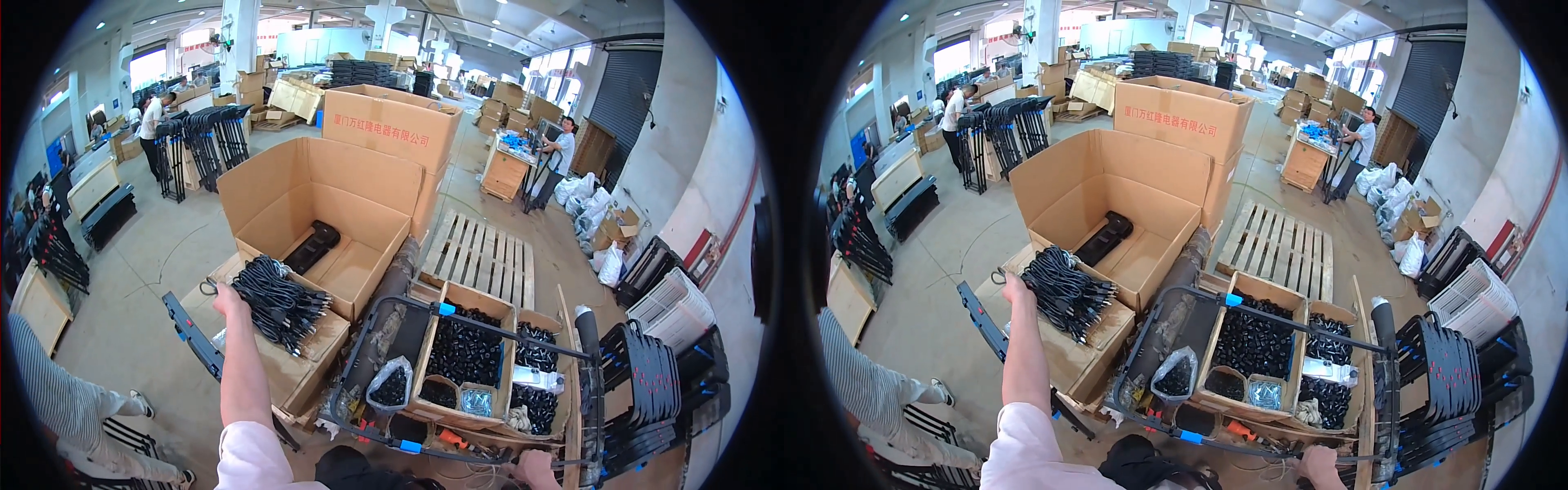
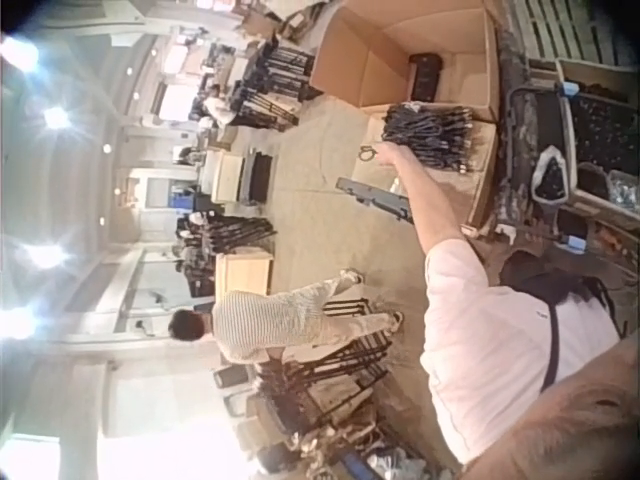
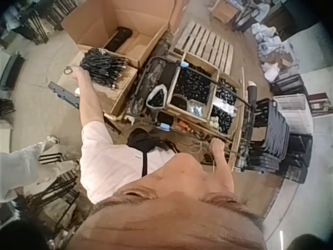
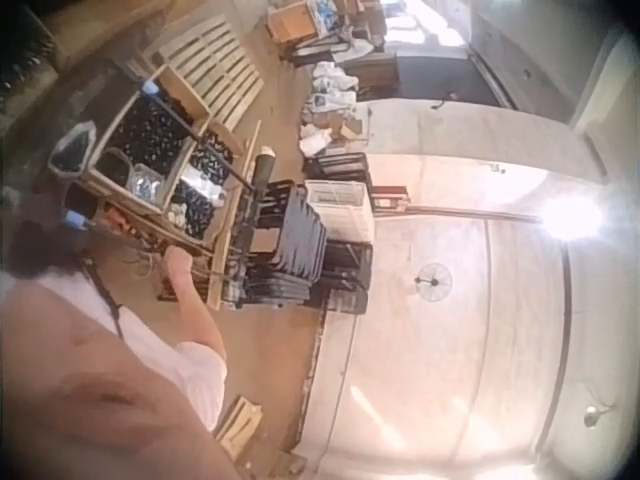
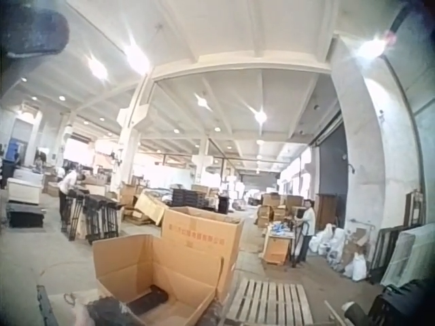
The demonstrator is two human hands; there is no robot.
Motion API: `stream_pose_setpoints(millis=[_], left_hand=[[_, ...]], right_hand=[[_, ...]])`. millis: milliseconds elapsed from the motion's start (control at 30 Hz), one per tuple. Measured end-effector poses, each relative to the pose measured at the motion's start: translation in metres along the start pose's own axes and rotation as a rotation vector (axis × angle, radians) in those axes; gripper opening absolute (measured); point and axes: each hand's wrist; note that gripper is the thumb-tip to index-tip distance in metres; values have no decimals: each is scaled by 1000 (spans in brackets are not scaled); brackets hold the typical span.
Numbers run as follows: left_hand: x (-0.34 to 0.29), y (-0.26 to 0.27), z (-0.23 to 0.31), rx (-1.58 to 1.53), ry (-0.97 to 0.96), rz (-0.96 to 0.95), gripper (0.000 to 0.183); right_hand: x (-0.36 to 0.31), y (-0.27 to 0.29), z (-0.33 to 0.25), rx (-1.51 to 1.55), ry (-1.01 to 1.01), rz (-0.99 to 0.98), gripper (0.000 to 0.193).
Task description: Assembling components and wiring for a leaf blower in a manufacturing setting.
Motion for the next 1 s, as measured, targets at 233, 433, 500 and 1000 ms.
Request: stream_pose_setpoints(millis=[233, 433, 500, 1000], left_hand=[[-27, -20, 28, 143, -253, -214, 34], [-1, -8, 93, 171, -57, -341, 26], [-49, -25, 93, 142, -76, -540, 25], [-145, -30, 226, 303, -801, -677, 24]], right_hand=[[-3, -60, 25, 15, 34, 84, 48], [10, -56, 20, 95, 38, 82, 48], [3, -41, 21, 105, -19, 26, 50], [5, -30, 9, -7, 77, 224, 54]])
Point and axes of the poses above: each hand's wrist, its own x-axis towards the middle knuckle, its own y-axis out of the back of the hand, z = x × y, and after that the axes turned 9 degrees about y, right-handed
